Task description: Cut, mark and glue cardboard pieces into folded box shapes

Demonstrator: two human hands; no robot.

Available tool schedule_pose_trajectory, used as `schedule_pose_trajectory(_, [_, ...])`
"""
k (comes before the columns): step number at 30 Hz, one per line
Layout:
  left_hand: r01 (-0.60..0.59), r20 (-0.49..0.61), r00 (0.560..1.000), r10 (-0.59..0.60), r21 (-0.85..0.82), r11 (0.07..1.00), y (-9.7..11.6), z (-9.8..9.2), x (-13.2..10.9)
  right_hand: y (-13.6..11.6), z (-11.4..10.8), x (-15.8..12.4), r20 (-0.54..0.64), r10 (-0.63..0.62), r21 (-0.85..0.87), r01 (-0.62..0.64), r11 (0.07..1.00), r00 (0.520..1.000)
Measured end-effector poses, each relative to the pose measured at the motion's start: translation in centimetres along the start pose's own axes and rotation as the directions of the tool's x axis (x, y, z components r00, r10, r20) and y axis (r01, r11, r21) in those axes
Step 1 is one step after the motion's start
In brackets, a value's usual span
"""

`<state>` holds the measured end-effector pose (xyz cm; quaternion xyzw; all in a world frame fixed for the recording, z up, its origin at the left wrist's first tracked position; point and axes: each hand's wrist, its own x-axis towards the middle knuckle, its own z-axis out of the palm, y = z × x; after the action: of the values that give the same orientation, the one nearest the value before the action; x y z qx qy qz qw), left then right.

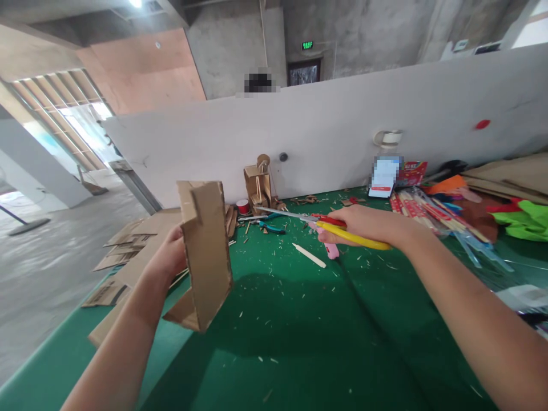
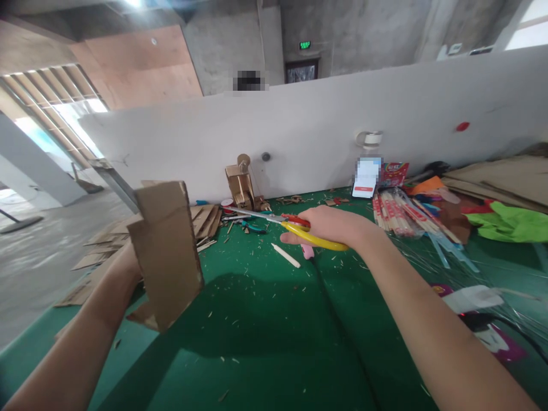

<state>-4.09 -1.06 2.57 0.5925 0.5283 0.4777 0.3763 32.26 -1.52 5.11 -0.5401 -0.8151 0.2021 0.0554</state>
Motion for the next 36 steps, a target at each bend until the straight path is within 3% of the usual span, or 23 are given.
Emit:
schedule_pose_trajectory(3, [0.039, 0.014, 0.999, -0.038, -0.071, 0.997, 0.0, 0.3, 0.1, 0.0, 0.2, 0.2, -0.026, -0.006, -0.004, 0.006, 1.0, 1.0])
schedule_pose_trajectory(8, [0.08, 0.099, 0.993, -0.069, -0.117, 0.99, -1.1, 1.0, 0.5, -0.1, 0.8, 0.5, 0.026, -0.019, 0.08, 0.017, 0.997, 0.999])
schedule_pose_trajectory(16, [0.06, 0.072, 0.996, -0.052, -0.108, 0.992, -1.1, 1.1, 0.3, 0.0, 0.4, 0.5, -0.004, -0.026, 0.019, 0.026, 0.999, 1.0])
schedule_pose_trajectory(30, [0.088, 0.043, 0.996, -0.082, -0.162, 0.983, -0.6, 2.1, 0.0, 0.0, 0.8, 0.7, 0.026, -0.03, 0.088, 0.027, 0.996, 0.999])
schedule_pose_trajectory(36, [0.08, 0.08, 0.995, -0.066, -0.189, 0.979, -1.5, 1.7, 0.5, -0.1, 0.9, 0.8, 0.023, -0.03, 0.075, 0.028, 0.997, 0.999])
